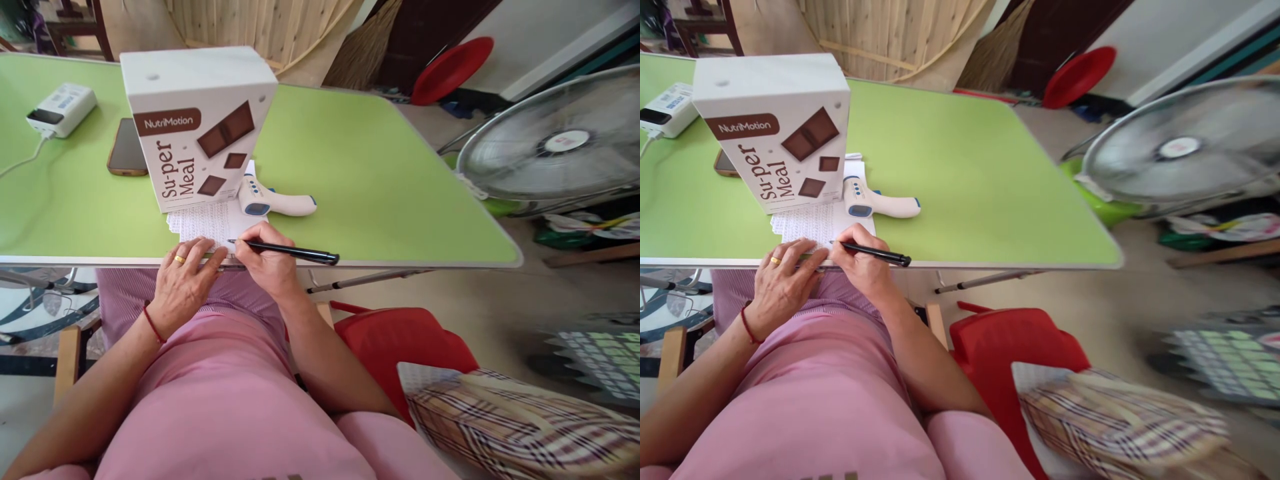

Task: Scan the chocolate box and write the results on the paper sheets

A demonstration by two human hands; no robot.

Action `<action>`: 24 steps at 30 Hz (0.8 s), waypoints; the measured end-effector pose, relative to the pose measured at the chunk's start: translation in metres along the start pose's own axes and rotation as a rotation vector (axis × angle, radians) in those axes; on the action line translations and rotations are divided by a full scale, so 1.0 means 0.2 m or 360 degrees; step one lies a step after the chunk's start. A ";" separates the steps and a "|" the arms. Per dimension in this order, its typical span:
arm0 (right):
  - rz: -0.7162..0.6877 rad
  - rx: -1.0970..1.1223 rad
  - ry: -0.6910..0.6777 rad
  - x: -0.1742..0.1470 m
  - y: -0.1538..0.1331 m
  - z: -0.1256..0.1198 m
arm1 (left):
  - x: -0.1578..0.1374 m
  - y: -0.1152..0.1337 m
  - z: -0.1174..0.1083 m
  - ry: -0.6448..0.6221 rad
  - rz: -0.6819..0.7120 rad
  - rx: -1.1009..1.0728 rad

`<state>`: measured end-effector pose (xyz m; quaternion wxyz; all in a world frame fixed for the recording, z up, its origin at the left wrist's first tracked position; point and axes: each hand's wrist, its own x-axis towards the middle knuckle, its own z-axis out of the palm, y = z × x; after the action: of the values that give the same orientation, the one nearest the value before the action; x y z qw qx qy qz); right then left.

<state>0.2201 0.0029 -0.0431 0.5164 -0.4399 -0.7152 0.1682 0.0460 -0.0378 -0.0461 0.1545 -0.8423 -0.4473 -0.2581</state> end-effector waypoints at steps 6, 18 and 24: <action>-0.0003 0.0001 0.0013 0.00 0.00 0.00 | 0.00 0.00 0.00 0.0010 -0.0003 0.0008; 0.0058 -0.0013 0.0081 0.00 -0.01 0.00 | 0.00 0.00 0.00 -0.0020 -0.0021 -0.0029; 0.0036 -0.0054 0.0048 0.00 0.00 0.00 | 0.00 0.00 0.00 -0.0012 -0.0017 -0.0020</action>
<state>0.2207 0.0034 -0.0428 0.5177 -0.4591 -0.7051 0.1551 0.0458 -0.0383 -0.0468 0.1462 -0.8417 -0.4508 -0.2586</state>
